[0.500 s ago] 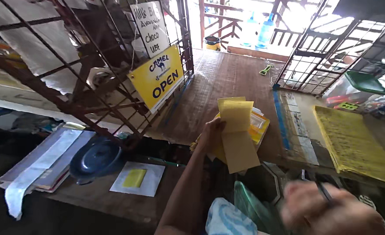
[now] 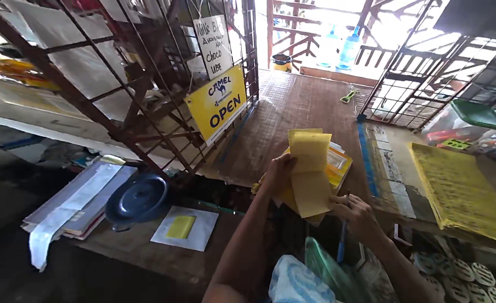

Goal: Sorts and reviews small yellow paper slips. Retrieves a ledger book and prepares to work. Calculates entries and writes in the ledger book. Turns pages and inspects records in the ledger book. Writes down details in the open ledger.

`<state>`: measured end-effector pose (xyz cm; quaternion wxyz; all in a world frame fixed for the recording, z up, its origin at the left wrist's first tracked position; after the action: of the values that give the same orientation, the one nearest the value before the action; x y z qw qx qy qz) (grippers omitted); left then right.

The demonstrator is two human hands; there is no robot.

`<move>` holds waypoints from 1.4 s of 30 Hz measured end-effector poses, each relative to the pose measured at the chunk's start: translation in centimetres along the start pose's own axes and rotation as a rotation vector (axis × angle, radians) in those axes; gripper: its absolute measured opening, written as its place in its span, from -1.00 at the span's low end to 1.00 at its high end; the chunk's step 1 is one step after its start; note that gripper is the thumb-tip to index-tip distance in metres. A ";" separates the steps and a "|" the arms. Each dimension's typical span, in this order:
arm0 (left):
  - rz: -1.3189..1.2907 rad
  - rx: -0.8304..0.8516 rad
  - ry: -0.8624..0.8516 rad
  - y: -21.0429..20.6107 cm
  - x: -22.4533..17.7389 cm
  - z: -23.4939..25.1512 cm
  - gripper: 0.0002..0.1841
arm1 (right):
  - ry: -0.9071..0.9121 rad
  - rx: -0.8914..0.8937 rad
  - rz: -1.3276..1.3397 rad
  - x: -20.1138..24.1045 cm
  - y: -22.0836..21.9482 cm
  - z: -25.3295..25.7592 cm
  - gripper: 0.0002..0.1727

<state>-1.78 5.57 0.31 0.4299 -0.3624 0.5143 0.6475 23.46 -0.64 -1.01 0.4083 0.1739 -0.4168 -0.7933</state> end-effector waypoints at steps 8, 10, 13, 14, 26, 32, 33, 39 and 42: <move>-0.082 0.093 0.032 0.2 -0.7 -2.1 -0.57 | -0.189 -0.076 0.092 -0.2 -0.3 -1.1 -0.68; -0.109 0.148 -0.055 -0.1 -0.5 -2.3 -0.45 | -0.296 -0.125 0.097 -0.4 -0.1 -1.9 -0.58; 0.037 0.197 -0.290 -0.9 -0.1 -1.3 -0.61 | -0.493 -0.130 0.204 -0.6 -0.2 -3.0 -0.50; 0.132 0.195 -0.296 -1.2 -0.2 -1.4 -0.71 | -0.553 -0.113 0.276 -0.6 -0.4 -3.5 -0.47; 0.141 0.489 -0.111 -2.9 -4.2 -3.6 -0.73 | -0.646 -0.145 1.056 0.5 -1.7 -6.6 -0.40; -0.980 0.509 -0.442 -4.9 -4.2 -7.3 -0.80 | -0.742 -0.117 1.323 0.8 -1.1 -5.6 -0.02; -1.059 0.512 -0.412 -5.5 -4.4 -7.6 -0.79 | -0.730 -0.048 1.361 1.2 -1.3 -5.3 0.05; -1.395 0.361 -0.094 -7.5 -4.5 -8.5 -0.78 | -0.803 0.034 1.445 2.9 -1.8 -4.8 -0.34; -1.549 0.333 -0.040 -8.1 -4.6 -9.1 -0.78 | -0.970 0.010 1.472 2.5 -1.7 -5.6 -0.50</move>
<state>7.72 -3.35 -0.31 0.8160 -0.5365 0.1980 0.0847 24.55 -5.04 -5.50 0.5930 -0.4933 -0.5539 -0.3134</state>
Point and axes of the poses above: each hand's wrist, its own z-axis towards the middle knuckle, its own y-axis out of the back of the hand, x = y × z, the point moved 5 cm from there along z, towards the middle knuckle, and after that the axes turned 8 degrees about -z, right-handed, at the moved point
